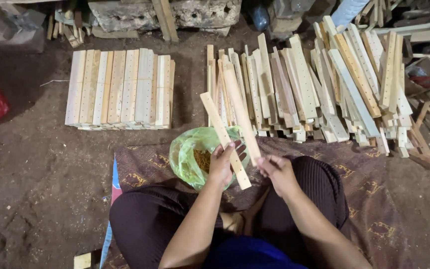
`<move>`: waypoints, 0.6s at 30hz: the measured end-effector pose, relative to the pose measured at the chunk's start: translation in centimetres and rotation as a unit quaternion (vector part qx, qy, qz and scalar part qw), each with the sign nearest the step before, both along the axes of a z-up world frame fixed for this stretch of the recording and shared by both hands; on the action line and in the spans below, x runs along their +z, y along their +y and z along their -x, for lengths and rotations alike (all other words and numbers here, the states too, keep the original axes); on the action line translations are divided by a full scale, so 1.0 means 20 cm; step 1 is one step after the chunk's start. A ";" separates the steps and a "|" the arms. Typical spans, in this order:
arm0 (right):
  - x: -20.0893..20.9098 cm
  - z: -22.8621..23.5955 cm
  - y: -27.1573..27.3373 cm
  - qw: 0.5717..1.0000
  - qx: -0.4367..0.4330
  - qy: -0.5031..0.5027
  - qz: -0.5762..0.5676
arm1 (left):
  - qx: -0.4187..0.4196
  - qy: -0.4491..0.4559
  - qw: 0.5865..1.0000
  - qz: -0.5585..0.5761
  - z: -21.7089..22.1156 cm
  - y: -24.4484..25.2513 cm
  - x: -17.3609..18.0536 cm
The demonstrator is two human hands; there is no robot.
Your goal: A person sits on the floor and manually inspects wooden slats one by one before stacking them into a neat pile.
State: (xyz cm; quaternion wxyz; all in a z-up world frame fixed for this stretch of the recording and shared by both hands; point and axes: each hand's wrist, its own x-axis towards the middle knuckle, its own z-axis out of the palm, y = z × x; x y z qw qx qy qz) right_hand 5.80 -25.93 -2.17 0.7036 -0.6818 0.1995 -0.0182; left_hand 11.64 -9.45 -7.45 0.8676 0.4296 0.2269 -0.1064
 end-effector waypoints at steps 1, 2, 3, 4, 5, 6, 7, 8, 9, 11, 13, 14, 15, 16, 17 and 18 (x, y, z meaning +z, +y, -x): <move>-0.02 0.06 0.00 1.000 0.025 -0.013 0.006 | 0.011 -0.012 1.000 -0.004 -0.01 0.01 -0.11; -0.04 0.12 0.00 0.998 0.050 -0.026 0.013 | 0.022 -0.025 0.999 -0.007 -0.03 0.01 -0.22; -0.04 0.16 0.00 0.998 0.051 -0.026 0.014 | 0.023 -0.025 0.999 -0.006 0.00 0.00 -0.14; -0.04 0.19 0.00 0.997 0.077 -0.014 0.012 | 0.037 -0.032 0.999 0.016 0.02 0.00 -0.06; -0.03 0.22 0.01 0.995 0.102 -0.002 0.011 | 0.050 -0.039 0.997 0.038 0.03 -0.01 0.02; -0.02 0.23 0.01 0.995 0.104 0.000 0.011 | 0.053 -0.037 0.997 0.038 0.05 0.00 0.00; -0.01 0.24 0.02 0.993 0.117 0.003 0.021 | 0.053 -0.045 0.997 0.040 0.06 0.01 -0.02; 0.00 0.24 0.03 0.991 0.132 0.005 0.031 | 0.055 -0.055 0.996 0.042 0.07 0.03 -0.05; -0.01 0.25 0.03 0.990 0.136 0.005 0.030 | 0.059 -0.055 0.996 0.040 0.10 0.04 0.05; -0.01 0.24 0.05 0.988 0.152 -0.013 0.020 | 0.049 -0.046 0.997 0.040 0.15 0.07 0.24; -0.04 0.25 0.07 0.989 0.145 -0.019 -0.007 | 0.057 -0.041 0.997 0.026 0.15 0.07 0.18; -0.05 0.25 0.10 0.990 0.137 -0.024 -0.033 | 0.065 -0.035 0.997 0.013 0.15 0.08 0.15; -0.05 0.26 0.11 0.989 0.142 -0.023 -0.033 | 0.069 -0.034 0.997 0.012 0.16 0.08 0.13; -0.05 0.27 0.12 0.988 0.152 -0.030 -0.022 | 0.082 -0.034 0.996 0.005 0.16 0.09 0.11; -0.05 0.27 0.13 0.986 0.162 -0.037 -0.011 | 0.094 -0.033 0.995 -0.003 0.16 0.09 0.10; -0.02 0.28 0.14 0.986 0.164 -0.035 -0.011 | 0.097 -0.031 0.995 -0.003 0.17 0.10 0.13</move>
